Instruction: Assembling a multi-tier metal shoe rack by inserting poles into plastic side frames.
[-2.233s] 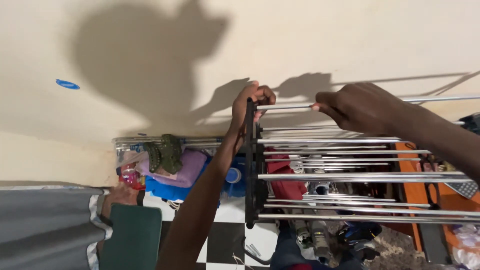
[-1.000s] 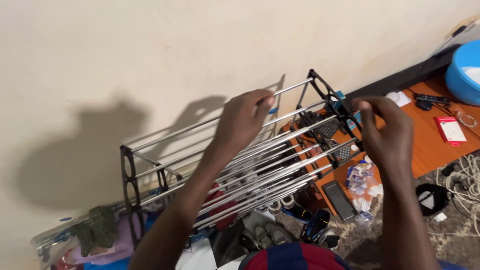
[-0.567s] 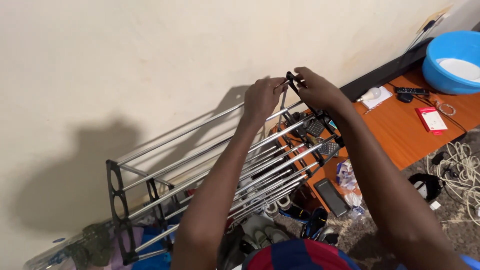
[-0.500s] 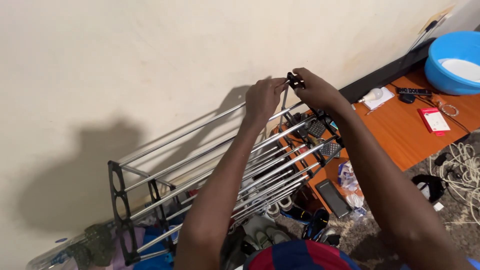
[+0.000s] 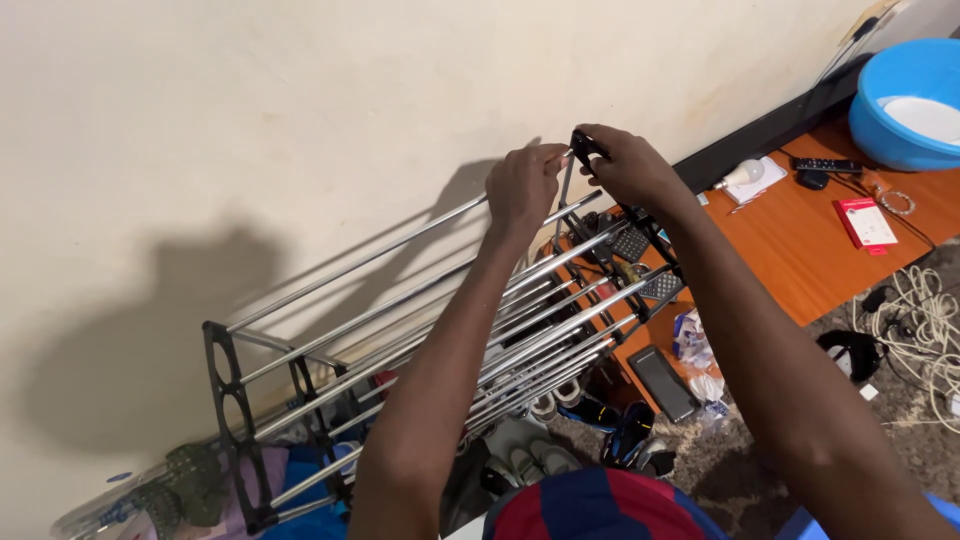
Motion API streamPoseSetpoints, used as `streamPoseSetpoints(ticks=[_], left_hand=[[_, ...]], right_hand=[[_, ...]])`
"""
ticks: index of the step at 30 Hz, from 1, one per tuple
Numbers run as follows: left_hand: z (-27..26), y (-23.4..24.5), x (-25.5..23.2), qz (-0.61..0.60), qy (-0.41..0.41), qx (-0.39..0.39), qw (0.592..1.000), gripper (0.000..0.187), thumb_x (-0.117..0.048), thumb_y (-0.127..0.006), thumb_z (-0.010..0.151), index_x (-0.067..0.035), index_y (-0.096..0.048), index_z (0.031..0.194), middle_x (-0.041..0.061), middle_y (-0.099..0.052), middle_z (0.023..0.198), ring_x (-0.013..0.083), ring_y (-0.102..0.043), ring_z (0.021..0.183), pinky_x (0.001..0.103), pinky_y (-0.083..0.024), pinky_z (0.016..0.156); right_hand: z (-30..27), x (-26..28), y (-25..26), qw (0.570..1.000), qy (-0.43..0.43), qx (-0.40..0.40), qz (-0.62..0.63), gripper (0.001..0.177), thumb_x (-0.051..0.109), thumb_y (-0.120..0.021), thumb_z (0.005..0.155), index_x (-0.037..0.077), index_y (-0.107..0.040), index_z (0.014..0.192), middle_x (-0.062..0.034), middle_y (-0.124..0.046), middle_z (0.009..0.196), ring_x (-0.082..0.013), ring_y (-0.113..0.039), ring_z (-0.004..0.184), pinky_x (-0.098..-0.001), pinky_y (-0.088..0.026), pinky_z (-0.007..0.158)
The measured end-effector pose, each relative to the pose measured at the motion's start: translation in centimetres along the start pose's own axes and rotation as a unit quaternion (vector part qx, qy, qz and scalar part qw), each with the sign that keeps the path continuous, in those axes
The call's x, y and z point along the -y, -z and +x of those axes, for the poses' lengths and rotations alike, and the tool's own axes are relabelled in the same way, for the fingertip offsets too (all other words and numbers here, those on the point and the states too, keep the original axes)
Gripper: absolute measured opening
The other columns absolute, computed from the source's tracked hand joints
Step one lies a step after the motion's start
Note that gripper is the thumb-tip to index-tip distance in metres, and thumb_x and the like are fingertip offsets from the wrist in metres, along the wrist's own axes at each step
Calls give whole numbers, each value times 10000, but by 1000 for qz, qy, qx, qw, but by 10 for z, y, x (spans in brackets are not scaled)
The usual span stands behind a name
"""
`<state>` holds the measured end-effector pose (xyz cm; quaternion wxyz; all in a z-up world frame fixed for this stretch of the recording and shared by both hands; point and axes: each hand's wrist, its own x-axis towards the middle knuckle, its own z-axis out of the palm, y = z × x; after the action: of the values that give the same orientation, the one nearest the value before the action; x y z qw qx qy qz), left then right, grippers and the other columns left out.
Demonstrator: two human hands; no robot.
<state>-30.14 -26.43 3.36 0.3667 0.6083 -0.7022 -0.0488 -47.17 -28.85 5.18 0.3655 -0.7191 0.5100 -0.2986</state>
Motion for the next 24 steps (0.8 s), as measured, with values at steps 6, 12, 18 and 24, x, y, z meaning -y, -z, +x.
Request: streamPoseSetpoints(ticks=[6, 12, 18, 24], left_hand=[[2, -6, 5, 0, 29, 29, 999, 192, -298, -670, 942, -244, -807, 1064, 75, -781, 996, 265, -765, 869, 451, -577, 789], [2, -1, -6, -50, 37, 42, 997, 182, -180, -644, 978, -167, -805, 1062, 89, -789, 892, 268, -766, 793, 439, -582, 730], [5, -11, -6, -66, 38, 14, 997, 165, -104, -641, 961, -108, -806, 970, 134, -768, 787, 289, -760, 701, 441, -580, 644], [8, -15, -7, -60, 14, -42, 997, 130, -118, -686, 918, -87, -810, 897, 158, -750, 762, 333, -746, 694, 456, -571, 634]], right_hand=[[-1, 2, -2, 1000, -6, -8, -22, 551, -38, -523, 928, 95, -551, 1462, -139, -735, 1158, -214, -744, 978, -384, -593, 814], [-4, 12, 0, 995, -28, -3, -93, 360, 29, -581, 937, 33, -644, 1292, -150, -761, 1014, -255, -731, 881, -427, -552, 791], [3, 0, -2, 989, 31, -4, -145, 329, 23, -606, 877, 17, -676, 1199, -162, -754, 1004, -291, -714, 896, -449, -545, 816], [-4, 7, 1, 990, 51, -7, -135, 312, 44, -604, 875, 13, -668, 1178, -167, -748, 975, -286, -705, 867, -449, -540, 793]])
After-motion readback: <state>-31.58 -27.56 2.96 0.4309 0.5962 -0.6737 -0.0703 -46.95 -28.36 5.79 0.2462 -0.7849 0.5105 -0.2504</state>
